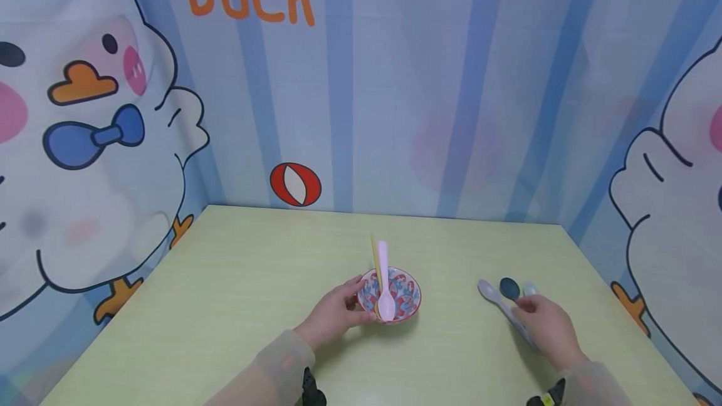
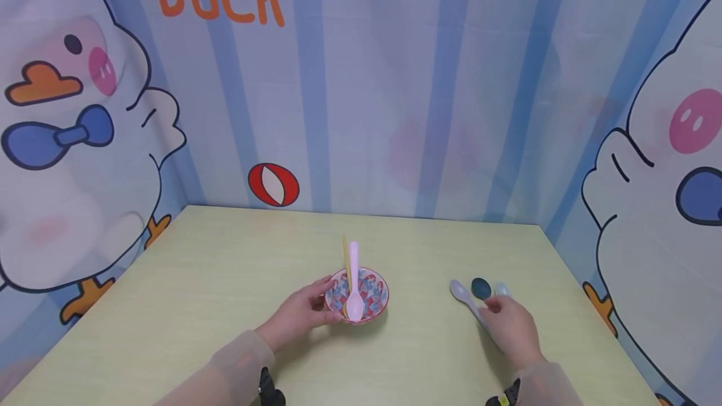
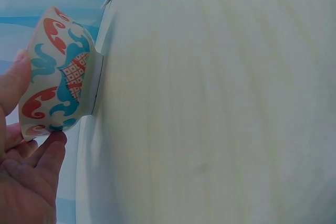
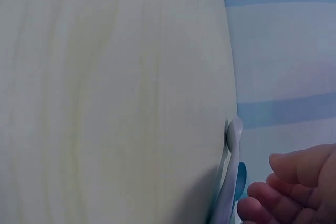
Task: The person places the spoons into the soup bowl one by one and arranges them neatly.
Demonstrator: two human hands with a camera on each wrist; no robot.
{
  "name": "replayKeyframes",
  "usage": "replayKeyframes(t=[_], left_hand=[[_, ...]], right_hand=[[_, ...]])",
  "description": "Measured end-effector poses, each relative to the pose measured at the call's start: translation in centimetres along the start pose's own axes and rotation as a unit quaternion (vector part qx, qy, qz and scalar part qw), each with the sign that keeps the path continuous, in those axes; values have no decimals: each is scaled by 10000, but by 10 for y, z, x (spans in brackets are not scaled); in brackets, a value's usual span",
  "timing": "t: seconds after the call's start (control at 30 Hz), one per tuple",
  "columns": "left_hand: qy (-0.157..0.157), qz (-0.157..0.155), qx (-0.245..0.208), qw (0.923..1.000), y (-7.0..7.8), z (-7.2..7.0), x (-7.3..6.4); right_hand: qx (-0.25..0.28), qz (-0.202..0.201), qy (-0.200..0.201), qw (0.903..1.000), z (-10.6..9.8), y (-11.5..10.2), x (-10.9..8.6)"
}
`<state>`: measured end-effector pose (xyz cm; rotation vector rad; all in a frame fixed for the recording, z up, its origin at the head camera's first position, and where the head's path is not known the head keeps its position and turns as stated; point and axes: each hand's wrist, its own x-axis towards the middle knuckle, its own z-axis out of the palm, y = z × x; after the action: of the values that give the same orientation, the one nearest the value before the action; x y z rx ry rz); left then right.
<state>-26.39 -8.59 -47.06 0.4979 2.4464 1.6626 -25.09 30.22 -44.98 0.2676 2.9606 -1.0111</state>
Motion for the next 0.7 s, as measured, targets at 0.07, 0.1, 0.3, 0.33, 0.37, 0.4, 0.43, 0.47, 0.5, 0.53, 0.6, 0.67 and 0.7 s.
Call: replayKeyframes(t=[0.07, 0.1, 0.3, 0.33, 0.37, 0.4, 0.43, 0.47, 0.5, 0.53, 0.6, 0.67, 0.7], left_hand=[[2, 9, -19, 10000, 0, 0, 0], [3, 9, -11, 10000, 1, 0, 0], [-16, 7, 118, 9999, 0, -1, 1], [-19, -8, 145, 9999, 0, 0, 2], [-17, -24, 174, 9998, -1, 0, 2], [-18, -46, 195, 9998, -1, 0, 2], [-18, -30, 221, 9997, -1, 0, 2], [-13, -51, 234, 9997, -1, 0, 2], [-6, -60, 240, 9997, -1, 0, 2], [-2, -74, 242, 9997, -1, 0, 2], [3, -63, 224, 9997, -1, 0, 2], [7, -75, 198, 9998, -1, 0, 3], [5, -56, 187, 9998, 0, 0, 2]], right_hand=[[-35, 156, -57, 9999, 0, 1, 1], [-39, 261, -101, 9996, 1, 2, 1], [-389, 472, -290, 9977, 2, 3, 2], [-506, 435, -289, 9974, 3, 4, 3], [-601, 406, -290, 9969, 3, 4, 3], [-694, 368, -282, 9965, 3, 4, 3], [-766, 337, -295, 9961, 3, 5, 3], [-820, 327, -296, 9957, 3, 4, 3], [-865, 328, -297, 9953, 3, 4, 3], [-895, 333, -310, 9949, 3, 4, 3], [-920, 318, -338, 9947, 4, 4, 3], [-941, 296, -348, 9945, 4, 3, 2], [-949, 262, -354, 9945, 4, 3, 2]])
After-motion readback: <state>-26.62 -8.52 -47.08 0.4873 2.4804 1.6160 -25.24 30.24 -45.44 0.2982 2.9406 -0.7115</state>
